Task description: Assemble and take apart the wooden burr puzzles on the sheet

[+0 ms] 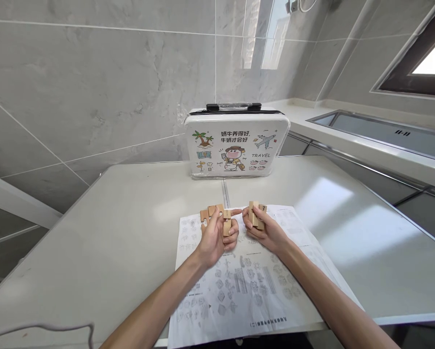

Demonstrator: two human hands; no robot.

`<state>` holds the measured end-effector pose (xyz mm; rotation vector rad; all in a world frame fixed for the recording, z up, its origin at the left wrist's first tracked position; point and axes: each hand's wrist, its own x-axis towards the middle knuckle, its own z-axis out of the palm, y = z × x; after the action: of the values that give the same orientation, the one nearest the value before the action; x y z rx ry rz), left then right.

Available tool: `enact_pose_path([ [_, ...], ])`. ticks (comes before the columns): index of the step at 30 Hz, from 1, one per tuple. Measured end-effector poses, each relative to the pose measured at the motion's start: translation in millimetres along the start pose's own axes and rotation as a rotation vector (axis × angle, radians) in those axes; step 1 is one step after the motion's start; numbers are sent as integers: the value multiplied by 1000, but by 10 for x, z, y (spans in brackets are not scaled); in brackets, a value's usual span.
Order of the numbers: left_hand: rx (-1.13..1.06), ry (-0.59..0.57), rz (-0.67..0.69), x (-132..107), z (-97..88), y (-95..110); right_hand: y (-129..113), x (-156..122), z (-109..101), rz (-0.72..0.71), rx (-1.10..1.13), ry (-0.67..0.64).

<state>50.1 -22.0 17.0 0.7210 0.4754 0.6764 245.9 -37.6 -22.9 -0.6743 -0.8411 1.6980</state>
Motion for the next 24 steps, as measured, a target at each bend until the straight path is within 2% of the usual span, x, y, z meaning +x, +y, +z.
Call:
enact_pose_path([
  [11,-1,13,-4,26,-27,-28,-27,17,68,-22,20,54],
  [15,10,22,10,23,-16,-26,-44,9,83,-8,26,14],
  [19,81,35,23,1,-10,-35,-64,-8,101,70,75,-72],
  [24,261,149,129,-28,36,-43,-20,-20,110,191,32,-152],
])
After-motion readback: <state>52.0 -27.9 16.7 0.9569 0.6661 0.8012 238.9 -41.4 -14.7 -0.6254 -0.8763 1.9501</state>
